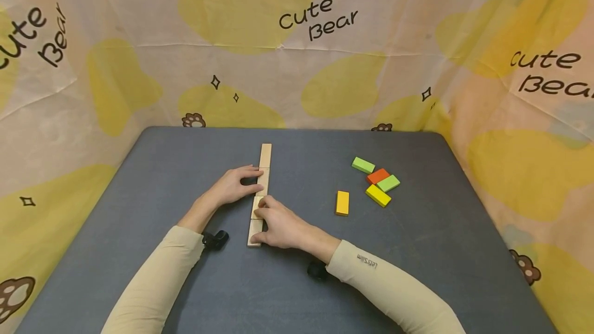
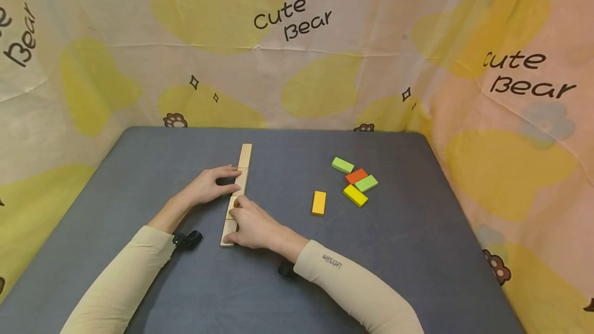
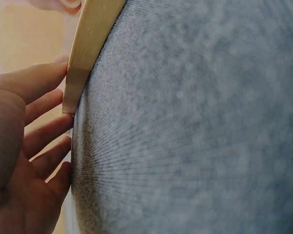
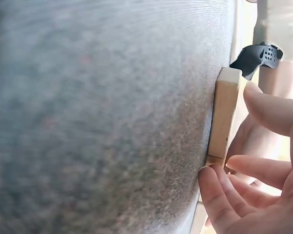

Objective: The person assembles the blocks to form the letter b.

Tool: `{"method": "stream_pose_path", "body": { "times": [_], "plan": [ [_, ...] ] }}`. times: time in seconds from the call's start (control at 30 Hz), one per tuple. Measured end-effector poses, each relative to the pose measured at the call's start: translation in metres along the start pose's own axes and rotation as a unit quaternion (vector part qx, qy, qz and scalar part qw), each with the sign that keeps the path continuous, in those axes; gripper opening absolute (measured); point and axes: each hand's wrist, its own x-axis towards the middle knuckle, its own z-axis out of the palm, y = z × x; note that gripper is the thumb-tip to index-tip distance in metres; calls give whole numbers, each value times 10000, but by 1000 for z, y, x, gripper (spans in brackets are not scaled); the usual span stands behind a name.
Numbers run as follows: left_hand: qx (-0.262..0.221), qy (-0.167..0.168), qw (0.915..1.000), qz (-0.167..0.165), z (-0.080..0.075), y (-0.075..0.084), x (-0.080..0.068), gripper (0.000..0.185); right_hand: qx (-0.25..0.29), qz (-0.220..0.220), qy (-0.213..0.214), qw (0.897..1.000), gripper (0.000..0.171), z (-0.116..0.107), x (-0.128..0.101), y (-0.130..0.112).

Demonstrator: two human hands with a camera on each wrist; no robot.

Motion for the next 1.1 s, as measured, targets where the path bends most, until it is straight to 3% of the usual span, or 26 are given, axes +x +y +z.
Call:
{"method": "stream_pose_path", "body": {
  "times": [0.67, 1.1],
  "plan": [
    [45, -25, 10000, 21, 0, 1, 2, 57, -499, -228, -314, 9980, 54, -2, 6, -2],
    [37, -2, 10000, -11, 1, 0, 1, 57, -373, -291, -354, 9983, 54, -1, 5, 2]
  ]
}}
